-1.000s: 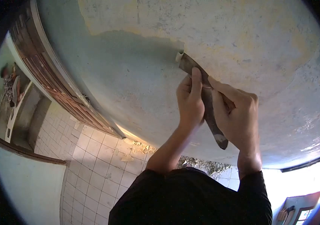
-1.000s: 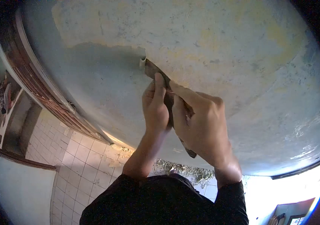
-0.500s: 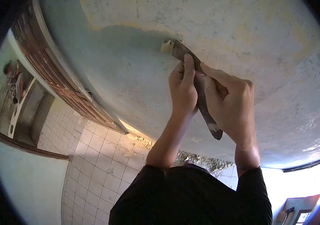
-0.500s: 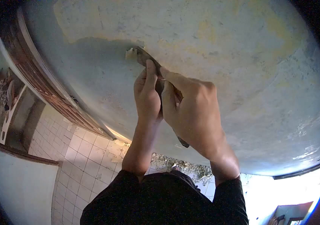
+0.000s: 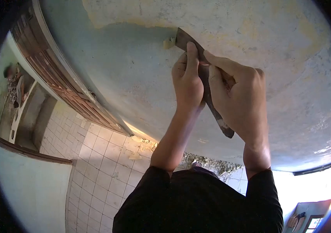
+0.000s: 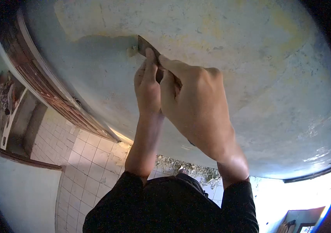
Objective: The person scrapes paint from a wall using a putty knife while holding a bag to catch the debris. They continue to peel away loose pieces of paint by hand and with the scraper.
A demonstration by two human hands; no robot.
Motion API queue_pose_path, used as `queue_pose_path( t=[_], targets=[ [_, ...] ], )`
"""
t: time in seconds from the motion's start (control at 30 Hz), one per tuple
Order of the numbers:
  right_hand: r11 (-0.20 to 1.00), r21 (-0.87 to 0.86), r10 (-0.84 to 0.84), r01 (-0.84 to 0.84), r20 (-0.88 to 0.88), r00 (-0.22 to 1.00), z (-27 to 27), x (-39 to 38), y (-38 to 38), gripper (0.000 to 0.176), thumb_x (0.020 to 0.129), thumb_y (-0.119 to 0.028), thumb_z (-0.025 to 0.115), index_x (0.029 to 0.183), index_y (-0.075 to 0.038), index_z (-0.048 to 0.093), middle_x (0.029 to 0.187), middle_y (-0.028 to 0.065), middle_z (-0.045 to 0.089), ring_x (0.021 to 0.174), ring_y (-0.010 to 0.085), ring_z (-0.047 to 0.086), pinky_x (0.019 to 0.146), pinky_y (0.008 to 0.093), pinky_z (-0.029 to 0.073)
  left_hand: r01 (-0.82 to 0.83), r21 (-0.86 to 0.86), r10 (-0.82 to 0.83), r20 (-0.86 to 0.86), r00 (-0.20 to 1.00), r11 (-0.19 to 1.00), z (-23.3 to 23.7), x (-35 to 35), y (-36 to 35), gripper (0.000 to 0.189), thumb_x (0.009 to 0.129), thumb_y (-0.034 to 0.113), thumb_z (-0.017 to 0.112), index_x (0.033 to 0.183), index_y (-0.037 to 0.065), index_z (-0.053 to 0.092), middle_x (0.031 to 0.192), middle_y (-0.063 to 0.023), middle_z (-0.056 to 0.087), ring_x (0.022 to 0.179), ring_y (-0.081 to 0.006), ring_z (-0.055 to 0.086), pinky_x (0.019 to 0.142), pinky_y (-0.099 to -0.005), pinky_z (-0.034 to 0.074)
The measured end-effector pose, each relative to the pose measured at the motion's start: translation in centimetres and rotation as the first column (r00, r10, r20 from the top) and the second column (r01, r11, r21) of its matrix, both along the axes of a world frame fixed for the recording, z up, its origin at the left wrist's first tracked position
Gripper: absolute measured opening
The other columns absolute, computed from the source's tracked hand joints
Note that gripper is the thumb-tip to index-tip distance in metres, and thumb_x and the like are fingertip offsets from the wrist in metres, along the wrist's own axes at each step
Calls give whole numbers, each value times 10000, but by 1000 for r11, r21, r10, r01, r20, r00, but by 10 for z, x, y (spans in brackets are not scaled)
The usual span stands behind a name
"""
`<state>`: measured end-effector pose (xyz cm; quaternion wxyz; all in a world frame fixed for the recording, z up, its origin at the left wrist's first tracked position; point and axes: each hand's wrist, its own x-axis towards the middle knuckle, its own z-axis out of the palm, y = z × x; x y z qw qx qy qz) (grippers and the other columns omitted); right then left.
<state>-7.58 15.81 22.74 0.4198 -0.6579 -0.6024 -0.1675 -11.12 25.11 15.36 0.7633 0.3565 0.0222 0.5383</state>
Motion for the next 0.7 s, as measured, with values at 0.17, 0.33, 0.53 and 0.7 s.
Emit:
queue_pose_path(
  t=[0.17,0.33,0.53,0.7],
  targets=[
    [998,-41,-43,42,-26,999,9,-5,-3,259,930,-12,657,1163,21,765,636,118,678,551,69,588,524,249,437,-3,-18,3,34,999,1000,9,-2,8,434,1100,403,553,898,38,674,824,-6,672,734,-51,575,678,-228,473],
    [998,18,-67,67,-19,998,3,-16,-11,250,942,-28,644,1150,1,779,617,113,668,509,77,553,485,278,416,-2,-40,2,1,1000,999,9,-9,-4,419,1115,374,527,868,60,654,801,-2,648,699,-51,567,633,-224,471],
    [999,-11,-50,51,40,998,-1,-19,-2,241,931,-8,652,1133,11,782,615,122,664,513,72,554,494,277,420,14,-71,-8,92,996,997,2,-11,10,429,1116,370,527,893,39,685,832,-19,673,738,-63,581,687,-249,481],
    [991,-42,-125,124,-22,992,-1,-19,-9,234,934,-9,653,1127,16,782,605,122,651,519,58,540,500,268,408,92,-19,-92,11,996,996,-4,-12,7,453,1114,384,528,861,34,665,816,-7,659,740,-56,566,691,-239,469]
  ],
)
